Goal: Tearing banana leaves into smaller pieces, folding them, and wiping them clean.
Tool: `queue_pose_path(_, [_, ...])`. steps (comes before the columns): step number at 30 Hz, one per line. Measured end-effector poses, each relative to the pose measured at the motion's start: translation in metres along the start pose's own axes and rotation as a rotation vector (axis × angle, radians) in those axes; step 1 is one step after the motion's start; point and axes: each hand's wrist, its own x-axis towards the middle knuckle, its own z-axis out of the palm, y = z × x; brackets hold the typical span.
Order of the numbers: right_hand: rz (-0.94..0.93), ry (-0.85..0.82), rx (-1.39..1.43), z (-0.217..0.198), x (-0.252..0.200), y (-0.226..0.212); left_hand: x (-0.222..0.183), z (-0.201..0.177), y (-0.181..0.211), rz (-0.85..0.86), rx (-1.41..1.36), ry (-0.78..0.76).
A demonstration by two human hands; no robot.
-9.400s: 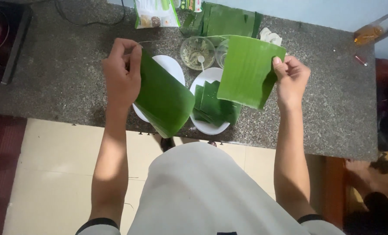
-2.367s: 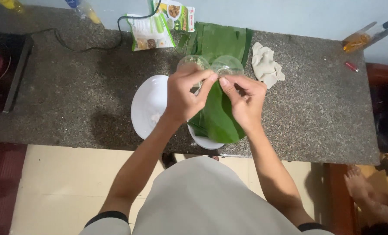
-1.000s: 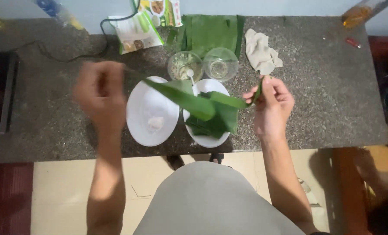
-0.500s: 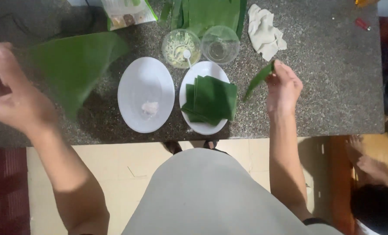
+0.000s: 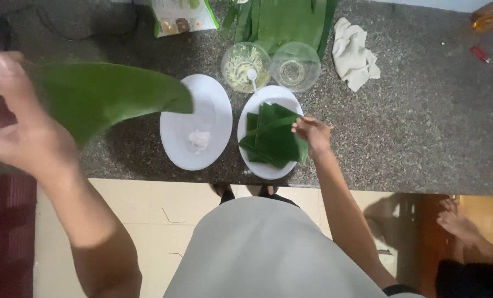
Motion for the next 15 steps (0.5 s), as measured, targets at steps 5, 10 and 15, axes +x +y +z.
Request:
queue_pose_path(5, [0.105,0.055,-0.075,0.011,0.016,0.02,-0.003,-0.009,0.006,0.001,0.075,0.118])
queue_pose_path(10, [0.05,-0.088,-0.087,0.047,0.026,0.034,-0.005,-0.03,-0.019,-0.021,0.066,0.165])
queue_pose_path(15, [0.132,-0.144,0.052,0.1,0.043,0.041,-0.02,-0.068,-0.041,0.058,1.128,-0.105])
